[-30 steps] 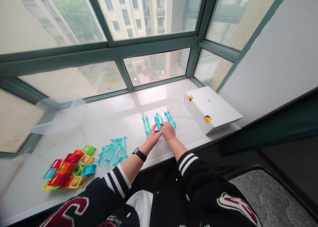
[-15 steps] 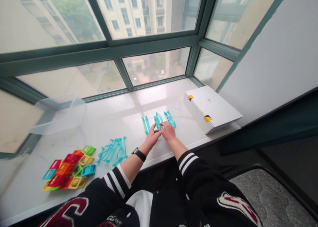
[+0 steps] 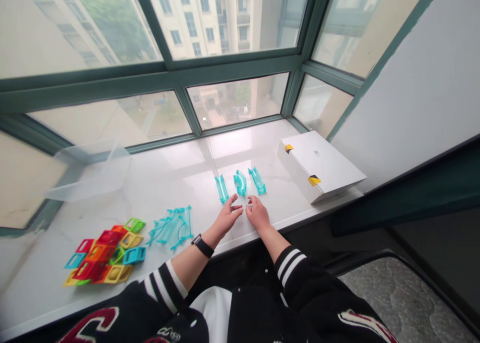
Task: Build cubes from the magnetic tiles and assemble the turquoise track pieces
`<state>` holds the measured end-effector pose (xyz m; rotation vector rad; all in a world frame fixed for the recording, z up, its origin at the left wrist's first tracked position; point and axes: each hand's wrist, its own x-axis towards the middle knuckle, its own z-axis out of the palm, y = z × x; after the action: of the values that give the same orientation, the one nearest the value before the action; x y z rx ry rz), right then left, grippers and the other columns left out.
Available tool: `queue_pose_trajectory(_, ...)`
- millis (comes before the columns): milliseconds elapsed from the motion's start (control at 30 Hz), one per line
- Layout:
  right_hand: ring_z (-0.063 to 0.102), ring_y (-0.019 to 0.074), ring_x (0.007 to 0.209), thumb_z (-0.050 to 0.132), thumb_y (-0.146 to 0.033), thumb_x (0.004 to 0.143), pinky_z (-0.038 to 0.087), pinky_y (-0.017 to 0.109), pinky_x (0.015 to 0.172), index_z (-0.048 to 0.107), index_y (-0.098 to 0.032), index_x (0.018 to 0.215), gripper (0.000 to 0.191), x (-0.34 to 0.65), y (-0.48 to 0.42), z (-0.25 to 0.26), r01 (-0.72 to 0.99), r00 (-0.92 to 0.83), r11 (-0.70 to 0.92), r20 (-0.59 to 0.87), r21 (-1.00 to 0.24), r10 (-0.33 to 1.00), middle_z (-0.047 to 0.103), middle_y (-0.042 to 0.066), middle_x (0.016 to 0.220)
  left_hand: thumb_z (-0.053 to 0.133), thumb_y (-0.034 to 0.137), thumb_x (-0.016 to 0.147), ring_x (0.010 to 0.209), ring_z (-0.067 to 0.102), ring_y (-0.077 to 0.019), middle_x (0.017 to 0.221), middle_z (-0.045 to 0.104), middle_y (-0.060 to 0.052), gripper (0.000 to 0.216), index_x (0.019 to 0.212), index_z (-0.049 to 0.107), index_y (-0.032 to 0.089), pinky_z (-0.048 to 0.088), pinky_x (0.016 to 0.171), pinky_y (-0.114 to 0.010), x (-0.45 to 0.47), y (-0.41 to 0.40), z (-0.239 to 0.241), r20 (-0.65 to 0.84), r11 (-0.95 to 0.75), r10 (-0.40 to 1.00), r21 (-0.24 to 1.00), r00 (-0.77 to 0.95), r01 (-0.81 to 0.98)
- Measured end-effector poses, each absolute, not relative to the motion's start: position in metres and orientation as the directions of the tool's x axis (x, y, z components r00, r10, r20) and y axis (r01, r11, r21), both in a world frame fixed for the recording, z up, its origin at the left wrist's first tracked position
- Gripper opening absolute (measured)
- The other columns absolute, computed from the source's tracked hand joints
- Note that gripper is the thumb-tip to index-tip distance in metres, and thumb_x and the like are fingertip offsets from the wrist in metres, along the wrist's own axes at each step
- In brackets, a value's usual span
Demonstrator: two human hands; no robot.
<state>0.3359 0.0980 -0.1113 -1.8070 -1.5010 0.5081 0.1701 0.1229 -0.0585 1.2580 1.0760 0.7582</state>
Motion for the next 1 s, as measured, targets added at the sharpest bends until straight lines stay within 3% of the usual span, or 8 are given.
queue_pose_trajectory(133,0.065,0.0231,0.091,0.051,-0.015,0.092,0.052,0.037,0.090,0.066,-0.019,0.117,0.030,0.333,0.083,-0.128,0.749,0.122,0.079,0.254,-0.658,0.959,0.070,0.008,0.099,0.070,0.041,0.090,0.089,0.071,-0.0188,0.130,0.070,-0.015,0.051,0.136,0.064,0.020,0.063,0.076,-0.036,0.116,0.094,-0.047,-0.148,0.098,0.887,0.986,0.438,0.136)
queue_pose_trajectory(233,0.063,0.0248,0.097,0.050,-0.014,0.093,0.052,0.038,0.094,0.066,-0.018,0.122,0.033,0.333,0.082,-0.131,0.780,0.088,0.117,0.293,-0.615,0.952,0.070,0.009,0.101,0.064,0.047,0.093,0.067,0.065,-0.0139,0.104,0.076,-0.009,0.043,0.127,0.069,0.020,0.056,0.058,-0.028,0.059,0.077,-0.037,-0.164,0.072,0.918,0.964,0.360,0.256)
queue_pose_trajectory(400,0.059,0.0267,0.110,0.054,-0.017,0.097,0.047,0.038,0.103,0.069,-0.018,0.123,0.030,0.329,0.090,-0.128,0.849,0.032,0.121,0.278,-0.515,0.960,0.067,0.012,0.113,0.061,0.052,0.092,0.065,0.063,-0.0162,0.089,0.076,-0.005,0.043,0.119,0.073,0.020,0.055,0.064,-0.030,-0.032,0.052,-0.038,-0.041,0.021,0.999,0.882,0.033,0.472)
queue_pose_trajectory(600,0.057,0.0241,0.106,0.054,-0.026,0.104,0.045,0.032,0.093,0.071,-0.021,0.131,0.032,0.320,0.099,-0.122,0.928,0.114,-0.040,0.180,-0.371,0.977,0.064,0.011,0.111,0.060,0.056,0.087,0.074,0.068,-0.0221,0.091,0.075,-0.005,0.046,0.114,0.073,0.021,0.056,0.073,-0.036,-0.088,0.028,-0.068,0.037,0.119,0.968,0.803,-0.248,0.584)
queue_pose_trajectory(767,0.056,0.0229,0.103,0.054,-0.029,0.106,0.042,0.031,0.084,0.068,-0.026,0.138,0.035,0.315,0.101,-0.116,0.950,0.146,-0.102,0.133,-0.295,0.980,0.062,0.009,0.110,0.058,0.051,0.084,0.079,0.070,-0.0244,0.090,0.075,-0.006,0.040,0.104,0.072,0.020,0.056,0.076,-0.037,-0.099,0.024,-0.094,0.006,0.179,0.946,0.823,-0.323,0.539)
queue_pose_trajectory(1000,0.054,0.0235,0.104,0.054,-0.029,0.106,0.041,0.031,0.083,0.064,-0.025,0.144,0.040,0.312,0.101,-0.112,0.965,0.158,-0.130,0.112,-0.227,0.981,0.061,0.010,0.111,0.053,0.039,0.087,0.075,0.066,-0.0222,0.082,0.072,-0.003,0.025,0.094,0.071,0.023,0.054,0.076,-0.034,-0.094,0.020,-0.103,0.118,0.074,0.961,0.763,-0.251,0.642)
